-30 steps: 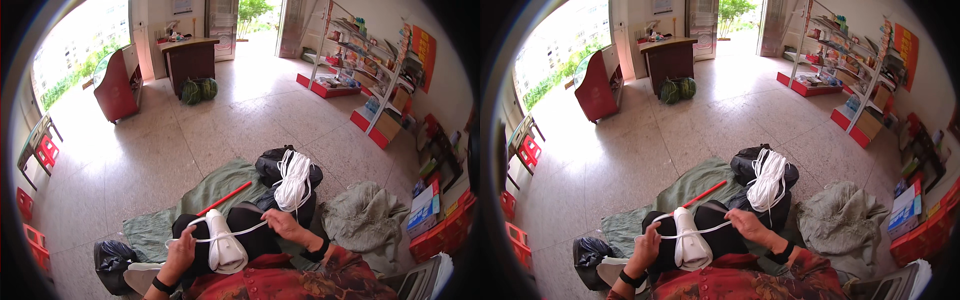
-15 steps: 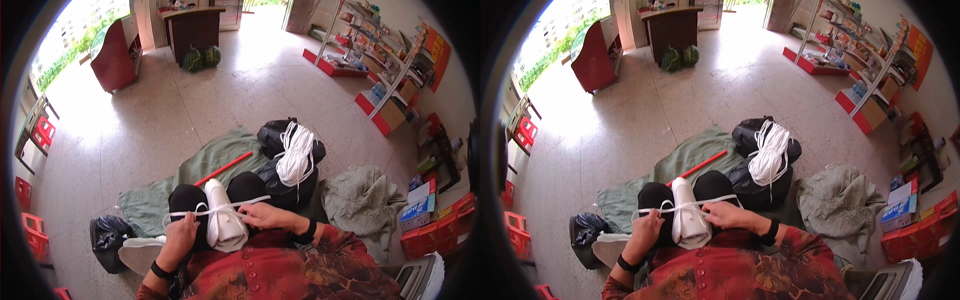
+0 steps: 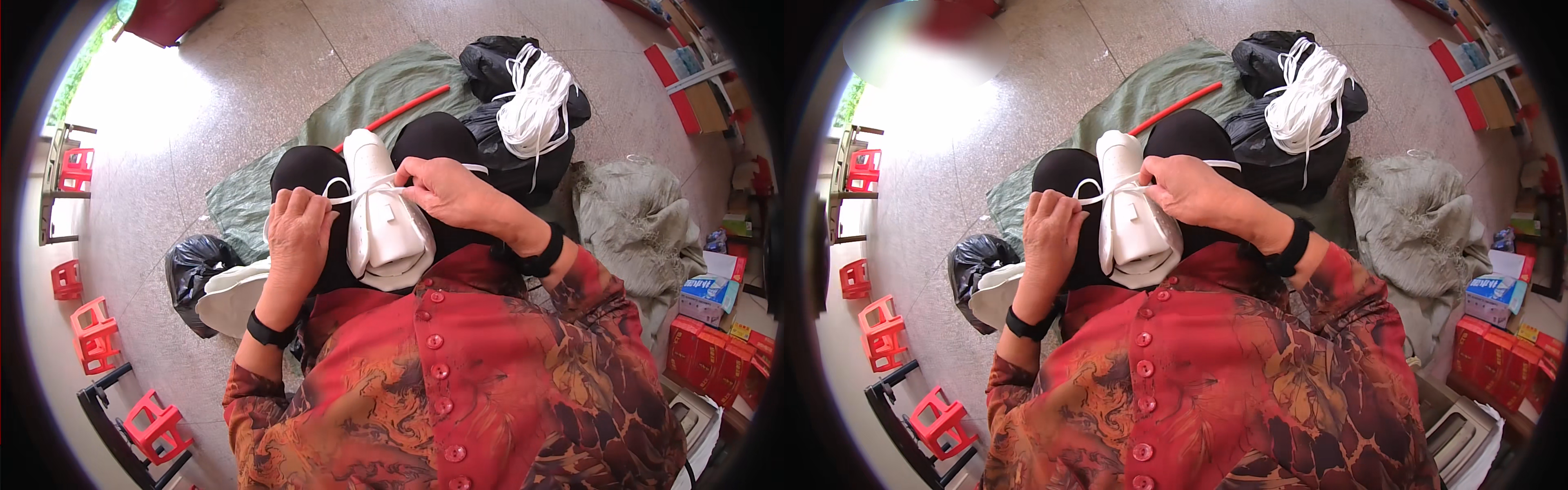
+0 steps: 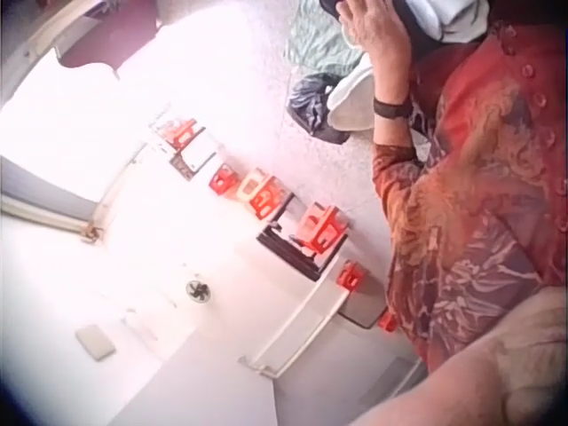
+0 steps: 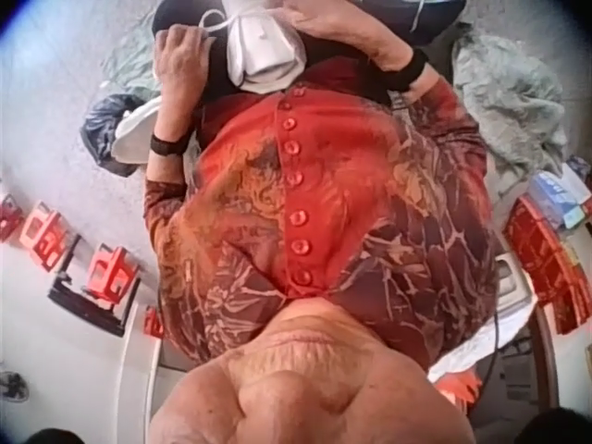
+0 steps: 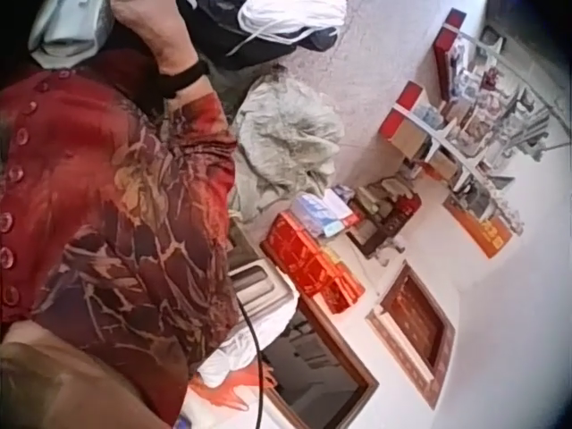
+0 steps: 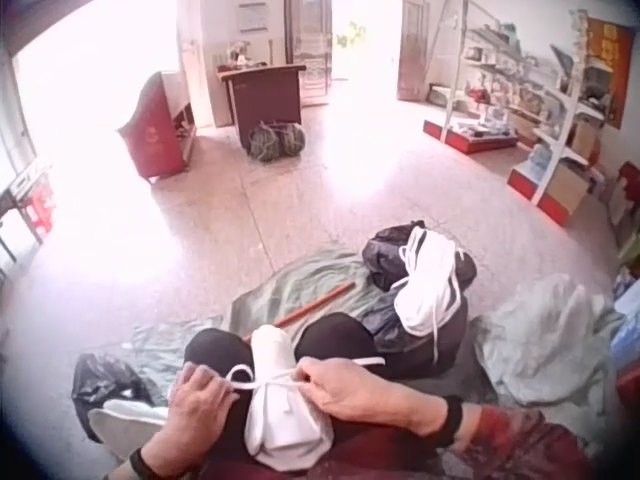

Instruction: Lacing white shoes while sitting on the floor in a warehouse-like environment.

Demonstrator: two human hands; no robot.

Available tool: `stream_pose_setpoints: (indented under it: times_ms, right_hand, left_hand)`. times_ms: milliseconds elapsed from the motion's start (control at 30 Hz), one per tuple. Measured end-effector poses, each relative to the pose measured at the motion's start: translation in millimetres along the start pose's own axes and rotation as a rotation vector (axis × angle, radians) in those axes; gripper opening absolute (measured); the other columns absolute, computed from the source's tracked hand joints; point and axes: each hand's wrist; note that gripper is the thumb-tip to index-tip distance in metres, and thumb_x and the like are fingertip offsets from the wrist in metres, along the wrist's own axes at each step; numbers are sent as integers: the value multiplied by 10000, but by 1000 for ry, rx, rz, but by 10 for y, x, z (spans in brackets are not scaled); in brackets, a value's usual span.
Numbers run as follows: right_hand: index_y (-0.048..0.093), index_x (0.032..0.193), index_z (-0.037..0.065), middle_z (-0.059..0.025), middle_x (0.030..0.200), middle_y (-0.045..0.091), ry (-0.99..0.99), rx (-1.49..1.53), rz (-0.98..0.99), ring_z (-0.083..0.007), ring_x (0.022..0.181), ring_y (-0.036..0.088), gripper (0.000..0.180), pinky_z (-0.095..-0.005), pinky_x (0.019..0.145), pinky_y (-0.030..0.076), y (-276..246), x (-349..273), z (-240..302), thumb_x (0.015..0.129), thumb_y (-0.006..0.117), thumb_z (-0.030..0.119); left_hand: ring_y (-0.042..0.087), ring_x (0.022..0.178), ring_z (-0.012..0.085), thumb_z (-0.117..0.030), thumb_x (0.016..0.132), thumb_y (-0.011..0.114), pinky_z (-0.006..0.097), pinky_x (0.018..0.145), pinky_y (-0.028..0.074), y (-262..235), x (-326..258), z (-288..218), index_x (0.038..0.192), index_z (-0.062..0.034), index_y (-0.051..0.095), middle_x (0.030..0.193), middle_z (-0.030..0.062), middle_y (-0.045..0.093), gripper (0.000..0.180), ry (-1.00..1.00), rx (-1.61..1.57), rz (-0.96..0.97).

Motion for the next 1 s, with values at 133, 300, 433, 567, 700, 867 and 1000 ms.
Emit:
stream_pose_setpoints:
  times_ms: [133, 300, 433, 567, 700, 867, 1000]
  right_hand:
    - [624, 999, 0, -228, 861, 658, -20, -8, -4, -419, 841, 635, 174, -469, 730, 494, -34, -156, 25, 899, 540, 115]
    - [635, 908, -2, -226, 817, 654, -3, 20, -99, -425, 814, 633, 146, -480, 703, 490, -2, -63, -78, 897, 539, 106]
    - [637, 948, -2, -194, 814, 644, -33, -74, -209, -369, 757, 636, 143, -418, 671, 492, 75, -42, -105, 933, 564, 121]
    - [657, 898, 16, -180, 801, 648, -45, -180, -277, -368, 761, 635, 156, -430, 684, 500, 78, -34, -95, 923, 586, 152]
    - [676, 863, 34, -169, 783, 647, 11, -190, -250, -366, 761, 636, 156, -428, 687, 502, 54, -69, -89, 906, 607, 167]
    - [672, 831, 41, -167, 766, 641, -41, -199, -316, -366, 740, 632, 153, -436, 674, 499, 115, -46, -145, 884, 625, 177]
    - [666, 825, 41, -167, 761, 638, -32, -190, -351, -367, 739, 631, 152, -444, 673, 496, 149, -42, -170, 878, 629, 178]
  left_hand:
    - [563, 742, 277, 3, 810, 688, 397, 688, 465, -151, -41, 133, 990, -43, 594, 815, 107, 558, 208, -152, -152, 27]
    - [586, 834, 275, -47, 870, 668, 402, 765, 478, -319, -53, 191, 1161, -38, 583, 901, 117, 589, 303, -367, -57, 93]
    - [556, 988, 310, -116, 878, 676, 412, 878, 456, -273, 69, 175, 1210, -35, 594, 1045, 140, 585, 351, -74, 137, 17]
    - [548, 950, 307, -100, 846, 699, 408, 847, 456, -127, 202, 122, 1107, -49, 674, 995, 120, 584, 267, -50, 28, 36]
    - [567, 857, 302, -65, 849, 686, 410, 770, 467, -49, 214, 260, 1031, -44, 663, 872, 98, 585, 185, -131, -133, 69]
    - [578, 828, 303, -33, 869, 650, 409, 737, 469, -59, 299, 268, 962, -35, 628, 861, 105, 591, 96, -118, -30, 38]
    - [562, 684, 230, -15, 899, 621, 355, 638, 463, -127, 334, -34, 944, -28, 605, 790, 101, 590, 49, -178, -186, -91]
Point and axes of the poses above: each hand's wrist, its own x-axis towards the middle knuckle, its own y-axis out of the palm, z = x × y
